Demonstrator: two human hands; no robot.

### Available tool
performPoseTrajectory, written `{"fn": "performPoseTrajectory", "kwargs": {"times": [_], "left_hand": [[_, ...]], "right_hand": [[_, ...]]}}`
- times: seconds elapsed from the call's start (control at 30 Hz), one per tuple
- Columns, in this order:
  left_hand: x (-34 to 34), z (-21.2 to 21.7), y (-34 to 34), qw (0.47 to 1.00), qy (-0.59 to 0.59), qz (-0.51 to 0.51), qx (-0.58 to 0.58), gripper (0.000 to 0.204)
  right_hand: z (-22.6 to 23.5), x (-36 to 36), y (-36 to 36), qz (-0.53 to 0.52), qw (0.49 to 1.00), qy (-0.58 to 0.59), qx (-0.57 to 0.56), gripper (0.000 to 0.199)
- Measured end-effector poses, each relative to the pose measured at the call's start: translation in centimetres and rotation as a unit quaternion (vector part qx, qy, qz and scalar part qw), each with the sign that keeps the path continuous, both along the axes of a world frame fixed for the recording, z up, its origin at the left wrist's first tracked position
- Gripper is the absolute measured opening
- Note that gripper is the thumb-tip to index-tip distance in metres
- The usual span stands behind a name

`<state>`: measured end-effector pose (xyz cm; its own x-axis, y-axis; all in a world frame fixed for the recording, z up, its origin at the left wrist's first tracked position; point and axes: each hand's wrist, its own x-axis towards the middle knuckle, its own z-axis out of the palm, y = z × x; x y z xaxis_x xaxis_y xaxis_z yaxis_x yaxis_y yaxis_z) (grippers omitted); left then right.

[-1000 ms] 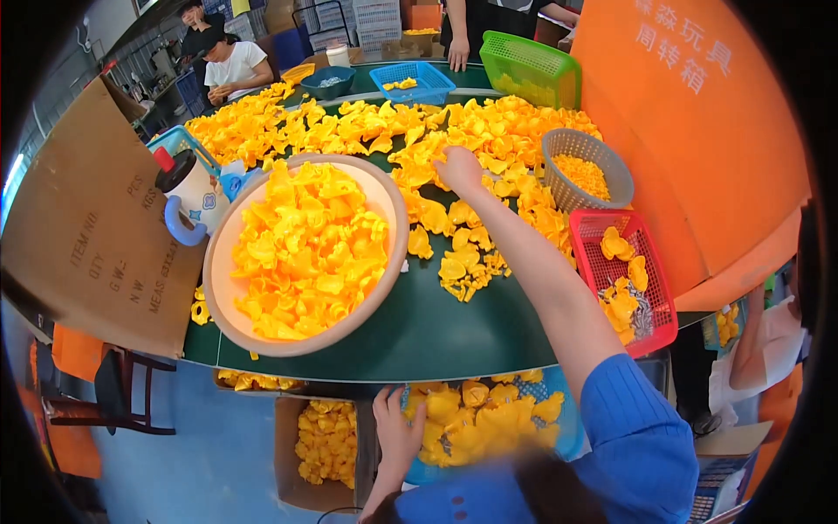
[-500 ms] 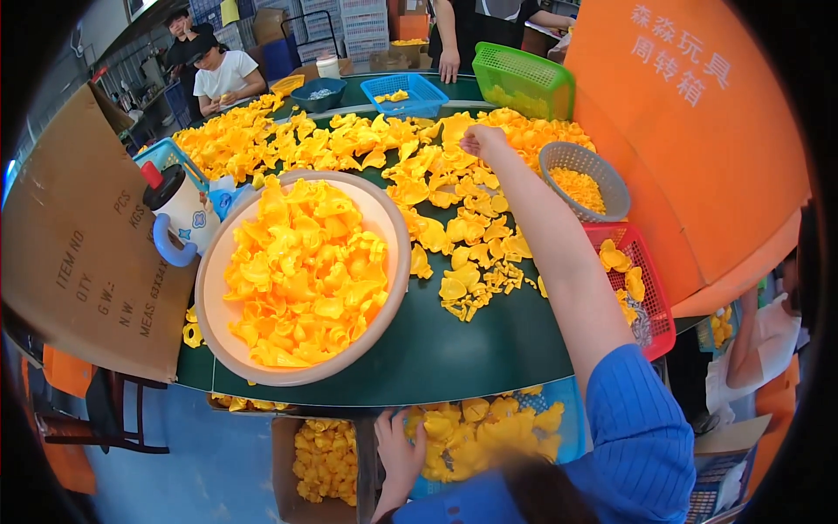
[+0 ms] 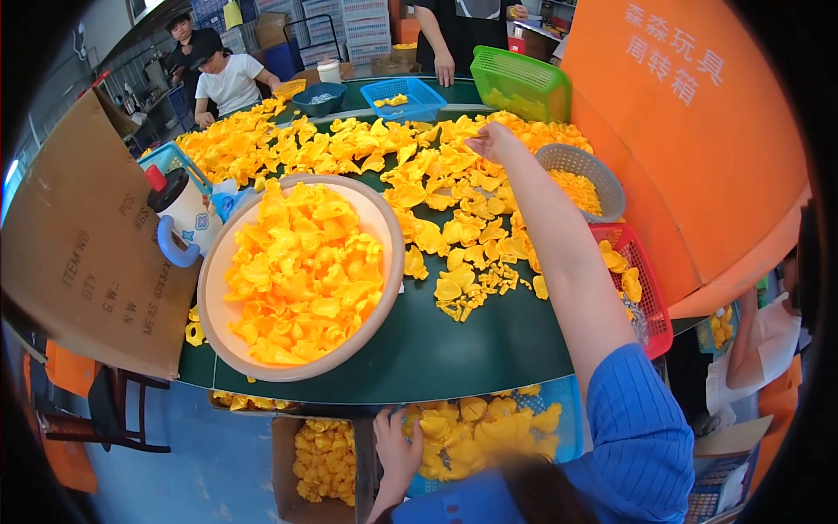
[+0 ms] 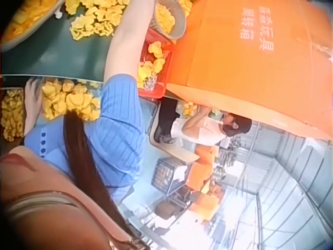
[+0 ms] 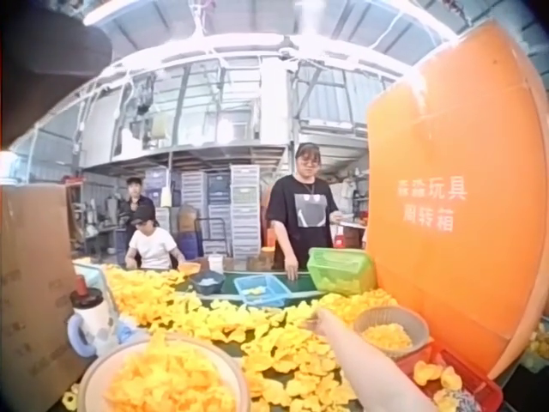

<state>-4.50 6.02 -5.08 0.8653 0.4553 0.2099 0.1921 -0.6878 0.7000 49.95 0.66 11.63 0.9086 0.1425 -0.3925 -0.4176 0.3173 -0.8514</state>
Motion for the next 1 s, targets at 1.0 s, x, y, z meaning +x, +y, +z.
{"fn": "performPoseTrajectory", "kwargs": {"times": [1.0], "left_hand": [[0.1, -0.1, -0.4, 1.000, 0.001, -0.001, -0.001, 0.028]], "right_hand": [[-6.0, -2.9, 2.4, 0.114, 0.644, -0.480, -0.584, 0.037]]}}
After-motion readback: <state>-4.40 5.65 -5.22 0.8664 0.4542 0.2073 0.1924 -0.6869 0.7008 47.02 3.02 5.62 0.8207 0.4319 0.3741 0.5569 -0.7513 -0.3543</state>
